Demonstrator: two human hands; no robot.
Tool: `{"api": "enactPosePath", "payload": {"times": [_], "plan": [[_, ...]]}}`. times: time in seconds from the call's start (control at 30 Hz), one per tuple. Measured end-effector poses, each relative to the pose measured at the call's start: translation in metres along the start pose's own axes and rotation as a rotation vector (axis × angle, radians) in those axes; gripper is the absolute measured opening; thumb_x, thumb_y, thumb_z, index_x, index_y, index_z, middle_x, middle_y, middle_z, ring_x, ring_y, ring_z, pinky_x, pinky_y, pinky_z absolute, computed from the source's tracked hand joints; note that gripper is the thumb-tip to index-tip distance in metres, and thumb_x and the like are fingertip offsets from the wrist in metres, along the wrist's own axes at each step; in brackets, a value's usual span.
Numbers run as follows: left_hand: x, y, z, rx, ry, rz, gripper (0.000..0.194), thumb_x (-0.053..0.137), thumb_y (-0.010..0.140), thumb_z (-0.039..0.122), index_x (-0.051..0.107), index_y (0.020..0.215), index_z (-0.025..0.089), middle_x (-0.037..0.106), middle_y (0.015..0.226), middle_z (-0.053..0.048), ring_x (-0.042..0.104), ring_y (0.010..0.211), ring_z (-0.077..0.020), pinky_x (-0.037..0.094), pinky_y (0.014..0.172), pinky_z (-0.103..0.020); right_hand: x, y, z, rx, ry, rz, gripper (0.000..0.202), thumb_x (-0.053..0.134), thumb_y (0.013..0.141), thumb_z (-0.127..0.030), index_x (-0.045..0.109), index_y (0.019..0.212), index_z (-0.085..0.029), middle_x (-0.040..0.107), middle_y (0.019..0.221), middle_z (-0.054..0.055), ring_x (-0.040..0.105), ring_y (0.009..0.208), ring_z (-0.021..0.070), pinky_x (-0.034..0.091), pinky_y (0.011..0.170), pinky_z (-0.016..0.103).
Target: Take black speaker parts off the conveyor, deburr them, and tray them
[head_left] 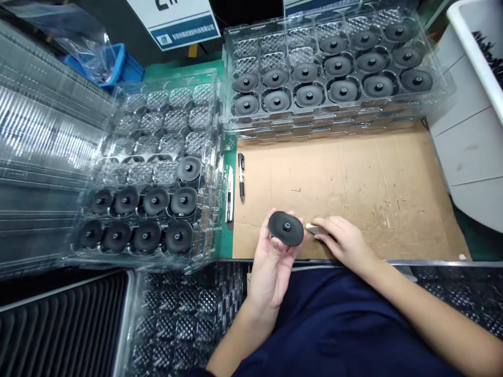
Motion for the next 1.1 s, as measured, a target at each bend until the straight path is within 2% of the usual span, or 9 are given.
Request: {"api": "enactPosePath", "payload": {"times": [0.13,0.23,0.37,0.43,0.6,0.73,0.87,1.0,1.1], "plan": [[0.006,0.003,-0.004,0.006,0.055,-0.024,0.061,0.071,0.076,0.031,0.044,0.130,0.027,0.051,0.132,-0.010,0.053,0.117,-0.0261,0.046,0.097,-0.037,-0.043,0.013,-0.033,0.020,0.082,0.065,0.025,0.045,0.092,-0.031,0.058,0.112,-0.023,0.063,0.090,0.005,0.057,0.074,0.0162,0.046,0.066,0.030],[0.011,0.006,-0.009,0.005,0.109,-0.034,0.059,0.071,0.076,0.030,0.046,0.129,0.025,0.054,0.128,-0.010,0.055,0.115,-0.0241,0.049,0.093,-0.033,-0.074,0.022,-0.078,-0.112,0.153,0.183,0.027,0.046,0.091,-0.024,0.055,0.117,-0.022,0.063,0.101,0.005,0.056,0.086,0.0174,0.046,0.076,0.032],[0.020,0.005,-0.012,-0.005,0.157,-0.062,0.055,0.068,0.078,0.019,0.047,0.129,0.023,0.058,0.123,-0.010,0.058,0.111,-0.0228,0.049,0.092,-0.032,-0.074,0.023,-0.111,-0.262,0.238,0.041,0.023,0.044,0.090,-0.014,0.058,0.107,-0.017,0.063,0.090,0.004,0.056,0.083,0.0151,0.046,0.077,0.030],[0.025,0.004,-0.011,0.010,0.175,-0.052,0.055,0.069,0.077,0.017,0.048,0.128,0.023,0.060,0.120,-0.009,0.059,0.108,-0.0220,0.050,0.091,-0.030,-0.071,0.024,-0.112,-0.255,0.240,-0.036,0.021,0.044,0.090,-0.014,0.060,0.103,-0.017,0.064,0.089,0.003,0.057,0.081,0.0137,0.046,0.075,0.027],[0.034,0.001,-0.006,0.029,0.228,-0.077,0.054,0.072,0.074,0.019,0.053,0.124,0.023,0.064,0.114,-0.007,0.063,0.102,-0.0214,0.054,0.085,-0.029,-0.083,0.013,-0.110,-0.317,0.160,0.179,0.025,0.043,0.090,-0.013,0.056,0.111,-0.014,0.063,0.093,0.007,0.054,0.083,0.0169,0.045,0.078,0.033],[0.036,0.001,-0.006,0.026,0.220,-0.081,0.052,0.073,0.073,0.020,0.055,0.121,0.027,0.064,0.116,-0.005,0.063,0.101,-0.0211,0.053,0.086,-0.030,-0.081,0.005,-0.110,-0.309,0.245,0.074,0.023,0.046,0.089,-0.011,0.057,0.108,-0.015,0.063,0.091,0.004,0.055,0.080,0.0136,0.045,0.076,0.028],[0.043,-0.001,-0.011,0.026,0.240,-0.125,0.052,0.076,0.070,0.026,0.058,0.119,0.022,0.065,0.114,-0.007,0.063,0.102,-0.0198,0.051,0.085,-0.025,-0.090,0.006,-0.107,-0.323,0.125,0.229,0.023,0.045,0.090,-0.015,0.058,0.109,-0.013,0.062,0.089,0.006,0.053,0.079,0.0164,0.044,0.075,0.033],[0.050,-0.014,-0.024,-0.123,0.266,-0.183,0.062,0.082,0.061,0.019,0.059,0.119,0.021,0.064,0.114,-0.006,0.059,0.108,-0.0190,0.045,0.094,-0.022,-0.091,-0.008,-0.105,-0.430,0.236,0.108,0.026,0.047,0.088,-0.010,0.056,0.113,-0.014,0.064,0.087,0.004,0.053,0.079,0.0143,0.043,0.073,0.030],[0.056,-0.022,-0.032,-0.201,0.233,-0.227,0.059,0.080,0.065,0.022,0.058,0.120,0.019,0.064,0.115,-0.008,0.059,0.109,-0.0202,0.043,0.096,-0.024,-0.096,-0.023,-0.103,-0.430,0.239,0.066,0.025,0.050,0.086,-0.007,0.058,0.109,-0.013,0.063,0.084,0.003,0.052,0.078,0.0127,0.043,0.074,0.028]]}}
Point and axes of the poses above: each hand's wrist, its own y-axis towards the middle knuckle, its own x-axis out of the palm, z = x × y, the point moved 5 cm from there along y, towards the middle knuckle
